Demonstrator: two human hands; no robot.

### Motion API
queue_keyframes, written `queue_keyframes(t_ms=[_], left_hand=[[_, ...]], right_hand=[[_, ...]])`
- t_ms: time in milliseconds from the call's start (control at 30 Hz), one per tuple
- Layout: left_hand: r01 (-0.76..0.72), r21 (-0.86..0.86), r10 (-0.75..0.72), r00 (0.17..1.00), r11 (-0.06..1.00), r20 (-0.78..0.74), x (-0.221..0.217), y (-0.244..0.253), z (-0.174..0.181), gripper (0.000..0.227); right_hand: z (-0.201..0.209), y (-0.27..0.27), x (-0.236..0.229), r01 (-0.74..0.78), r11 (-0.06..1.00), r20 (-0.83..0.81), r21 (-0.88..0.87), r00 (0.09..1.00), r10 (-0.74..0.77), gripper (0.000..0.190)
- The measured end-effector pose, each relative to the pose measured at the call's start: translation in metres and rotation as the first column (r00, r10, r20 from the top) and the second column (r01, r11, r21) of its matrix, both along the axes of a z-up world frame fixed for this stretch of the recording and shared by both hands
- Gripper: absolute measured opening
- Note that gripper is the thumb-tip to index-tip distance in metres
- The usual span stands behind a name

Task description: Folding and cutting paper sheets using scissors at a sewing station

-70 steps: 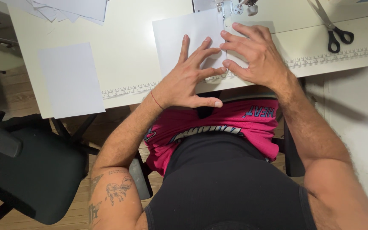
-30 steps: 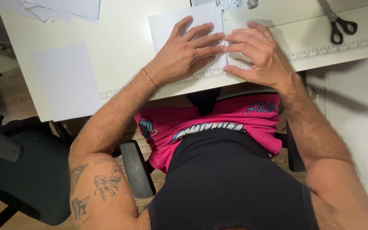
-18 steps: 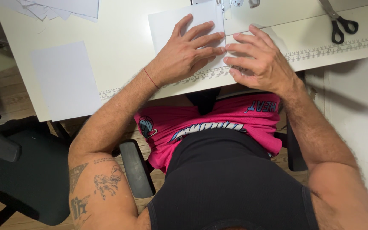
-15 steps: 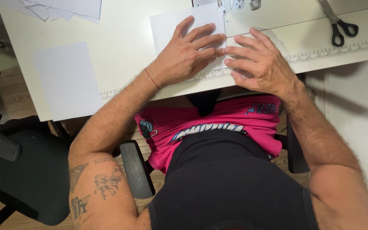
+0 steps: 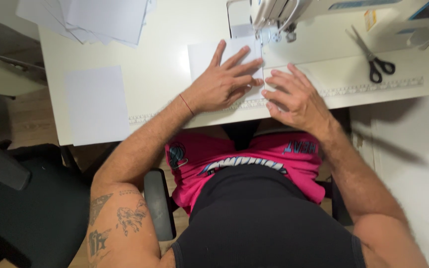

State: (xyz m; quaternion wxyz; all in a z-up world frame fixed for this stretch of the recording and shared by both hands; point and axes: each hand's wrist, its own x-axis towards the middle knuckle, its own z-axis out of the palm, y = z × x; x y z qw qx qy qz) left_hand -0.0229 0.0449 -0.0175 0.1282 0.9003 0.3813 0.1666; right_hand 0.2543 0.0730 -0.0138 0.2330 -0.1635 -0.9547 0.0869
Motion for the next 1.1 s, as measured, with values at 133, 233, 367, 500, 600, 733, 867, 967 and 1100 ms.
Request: queue_keyframes(t_ms=[133,233,367,500,600,733,867,967,1100], left_hand=[[-0.005,-0.011,0.005,1.0,1.0,-0.011,0.001,-0.003,0.007,0.035],[-0.002,-0.008,0.002,1.0,1.0,-0.007,0.002,-0.003,0.005,0.035],[-0.066,-0.033,0.064,0.996,0.997,-0.07,0.007,-0.007,0.004,0.037],[-0.141,-0.025,0.137,0.98,0.99,-0.145,0.01,-0.007,0.004,0.039],[-0.147,-0.024,0.142,0.978,0.989,-0.154,0.011,-0.008,0.005,0.039],[-0.148,-0.028,0.141,0.977,0.989,-0.161,0.012,-0.007,0.006,0.038],[-0.146,-0.023,0.141,0.976,0.989,-0.167,0.012,-0.007,0.004,0.038],[-0.149,-0.016,0.144,0.975,0.989,-0.17,0.01,-0.006,0.003,0.038],[-0.009,-0.027,0.008,0.999,1.0,-0.031,0.004,-0.003,0.01,0.037]], right_hand=[[0.008,-0.012,-0.004,0.045,0.999,-0.012,0.021,0.999,-0.045,0.02],[0.006,-0.015,-0.004,0.069,0.998,-0.043,0.001,0.997,-0.069,0.018],[-0.013,-0.014,-0.001,0.099,0.995,-0.074,-0.023,0.992,-0.101,0.019],[-0.024,-0.011,0.0,0.133,0.991,-0.098,-0.013,0.986,-0.134,0.024],[-0.02,-0.017,-0.001,0.173,0.984,-0.048,-0.038,0.983,-0.175,0.026],[-0.022,-0.018,-0.001,0.184,0.982,-0.047,-0.049,0.981,-0.187,0.028],[-0.024,-0.019,0.0,0.185,0.981,-0.042,-0.051,0.981,-0.188,0.029],[-0.026,-0.016,0.001,0.182,0.981,-0.034,-0.066,0.982,-0.184,0.03],[-0.001,-0.021,-0.004,0.117,0.992,-0.07,-0.046,0.99,-0.12,0.023]])
